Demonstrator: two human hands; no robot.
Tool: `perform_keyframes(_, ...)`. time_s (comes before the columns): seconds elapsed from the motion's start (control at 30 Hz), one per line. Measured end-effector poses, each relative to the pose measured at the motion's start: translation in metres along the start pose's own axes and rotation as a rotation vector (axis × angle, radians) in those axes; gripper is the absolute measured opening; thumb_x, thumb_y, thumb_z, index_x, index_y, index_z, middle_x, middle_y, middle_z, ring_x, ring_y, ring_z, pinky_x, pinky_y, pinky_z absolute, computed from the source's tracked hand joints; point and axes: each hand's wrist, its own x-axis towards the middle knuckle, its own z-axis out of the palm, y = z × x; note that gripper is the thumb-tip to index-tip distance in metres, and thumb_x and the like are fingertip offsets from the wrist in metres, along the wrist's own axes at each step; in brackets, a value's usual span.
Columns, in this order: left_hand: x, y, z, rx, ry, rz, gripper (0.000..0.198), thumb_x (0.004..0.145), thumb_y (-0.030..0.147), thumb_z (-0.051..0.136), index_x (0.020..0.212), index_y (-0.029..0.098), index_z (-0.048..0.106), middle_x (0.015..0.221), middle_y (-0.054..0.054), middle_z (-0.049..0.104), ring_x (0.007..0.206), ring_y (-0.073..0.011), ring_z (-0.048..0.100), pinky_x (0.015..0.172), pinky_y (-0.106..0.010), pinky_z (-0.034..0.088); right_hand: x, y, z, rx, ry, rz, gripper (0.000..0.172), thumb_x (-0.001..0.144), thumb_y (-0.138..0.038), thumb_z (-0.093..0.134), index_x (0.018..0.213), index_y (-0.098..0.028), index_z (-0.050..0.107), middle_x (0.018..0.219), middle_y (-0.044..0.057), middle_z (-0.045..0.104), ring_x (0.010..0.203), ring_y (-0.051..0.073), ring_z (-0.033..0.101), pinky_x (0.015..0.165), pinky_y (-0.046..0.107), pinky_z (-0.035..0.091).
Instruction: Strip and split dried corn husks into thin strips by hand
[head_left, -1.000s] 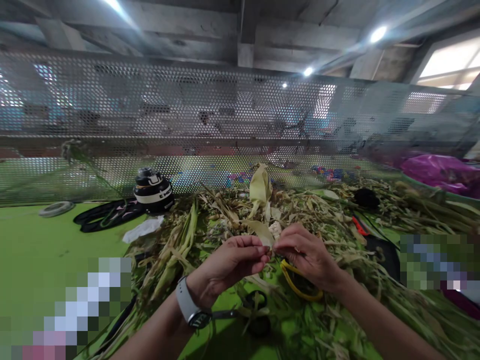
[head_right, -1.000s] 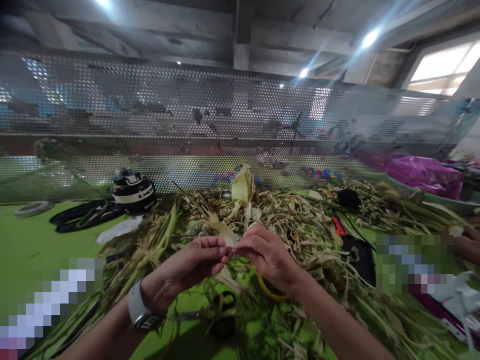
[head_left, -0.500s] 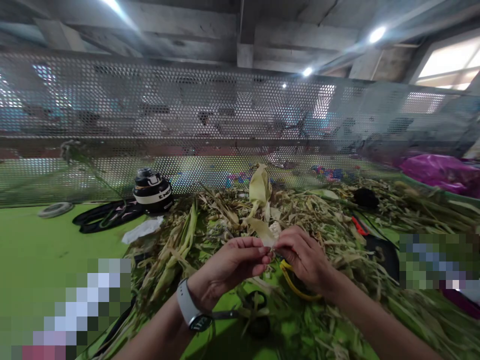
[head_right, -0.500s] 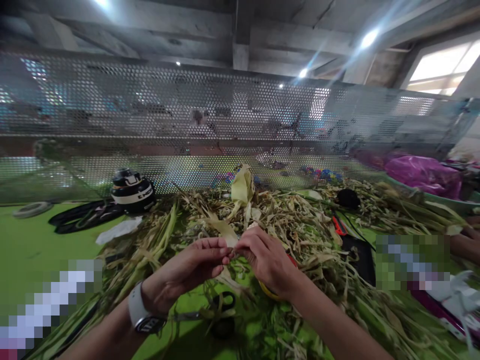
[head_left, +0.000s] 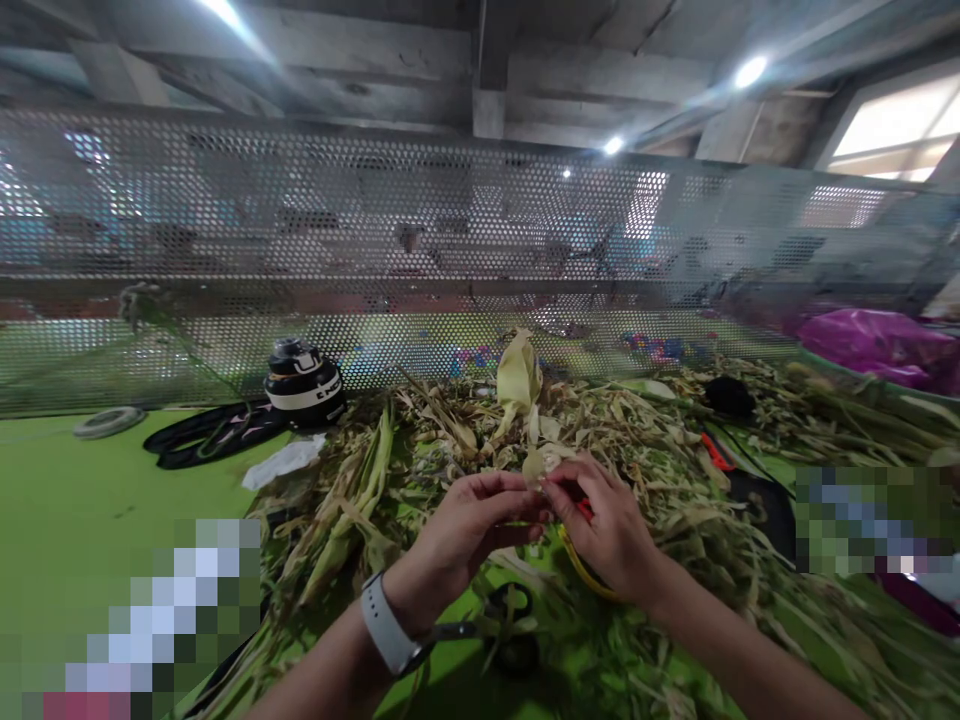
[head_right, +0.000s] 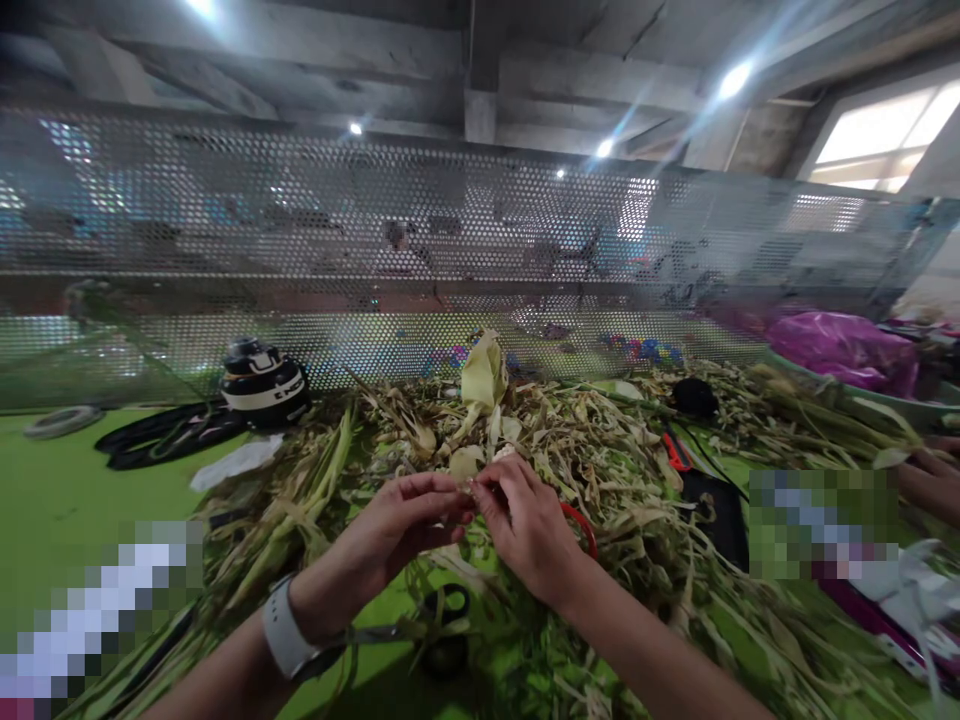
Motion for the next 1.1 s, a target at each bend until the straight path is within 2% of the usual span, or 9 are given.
perform_keyframes(0.13,0.0005,-0.0028,-0.0009,0.018,0.021,0.020,0.017,0.061,0.016,0.078,0.073,0.011,0.066,0.067,-0.004,0.069,0.062,-0.0119,0.064,0.065,-0.024,0.052,-0.0011,0.0003,0.0002,-0.005,0.000,0.031,0.005,0.088,-0.021,0.047,0.088,-0.020,0.052,0.080,0.005,0.061,0.075,0.017,0.060,0.067,0.027,0.049)
perform_keyframes(0.33,0.0011,-0.0045,-0.0010,0.096,-0.009,0.081,0.017,0.064,0.022,0.076,0.075,0.011,0.068,0.067,-0.004,0.068,0.061,-0.0107,0.062,0.064,-0.023,0.051,-0.0004,-0.0008,0.0007,0.001,0.005,0.098,0.005,0.086,-0.022,0.050,0.084,-0.020,0.055,0.079,0.005,0.063,0.076,0.018,0.060,0.070,0.028,0.049)
perform_keyframes(0.47,0.0004,-0.0029,0.0025,0.110,0.018,0.101,0.017,0.064,0.024,0.075,0.073,0.011,0.068,0.065,-0.003,0.068,0.060,-0.0116,0.062,0.065,-0.025,0.051,0.0005,-0.0025,0.0015,0.042,-0.033,0.162,0.008,0.085,-0.024,0.050,0.083,-0.020,0.057,0.080,0.005,0.063,0.075,0.018,0.060,0.070,0.029,0.049)
perform_keyframes(0.57,-0.0001,-0.0021,0.0043,0.103,0.032,0.105,0.015,0.064,0.021,0.074,0.072,0.011,0.066,0.064,-0.002,0.067,0.058,-0.0114,0.062,0.064,-0.024,0.051,-0.0001,-0.0028,0.0033,0.130,-0.040,0.251,0.007,0.084,-0.023,0.051,0.089,-0.019,0.054,0.081,0.005,0.062,0.074,0.018,0.060,0.066,0.028,0.049)
perform_keyframes(0.7,0.0006,-0.0037,0.0022,0.042,0.021,0.058,0.010,0.068,0.018,0.070,0.073,0.012,0.063,0.067,-0.003,0.068,0.057,-0.0110,0.062,0.063,-0.023,0.051,-0.0014,-0.0042,0.0047,0.276,-0.006,0.293,0.021,0.083,-0.020,0.052,0.103,-0.018,0.046,0.092,0.007,0.060,0.080,0.017,0.060,0.068,0.028,0.050)
perform_keyframes(0.87,0.0019,-0.0070,-0.0003,-0.063,0.008,-0.005,0.008,0.069,0.014,0.067,0.072,0.013,0.059,0.066,-0.004,0.067,0.055,-0.0095,0.061,0.059,-0.019,0.050,-0.0030,-0.0071,0.0037,0.368,-0.069,0.310,0.033,0.084,-0.016,0.047,0.115,-0.018,0.037,0.092,0.006,0.060,0.079,0.016,0.060,0.071,0.029,0.049)
perform_keyframes(0.97,0.0027,-0.0085,0.0005,-0.086,0.012,-0.005,0.007,0.069,0.013,0.067,0.070,0.013,0.060,0.066,-0.003,0.067,0.055,-0.0089,0.061,0.059,-0.019,0.050,-0.0039,-0.0068,0.0045,0.325,-0.096,0.316,0.027,0.084,-0.018,0.048,0.110,-0.019,0.042,0.092,0.007,0.060,0.082,0.018,0.059,0.072,0.029,0.048)
perform_keyframes(1.1,0.0038,-0.0104,0.0012,-0.079,0.012,0.057,0.005,0.069,0.013,0.066,0.072,0.012,0.062,0.064,-0.001,0.065,0.056,-0.0084,0.060,0.058,-0.018,0.050,-0.0034,-0.0051,0.0069,0.328,-0.099,0.397,0.011,0.087,-0.026,0.047,0.095,-0.019,0.047,0.080,0.003,0.060,0.069,0.015,0.057,0.062,0.025,0.046)
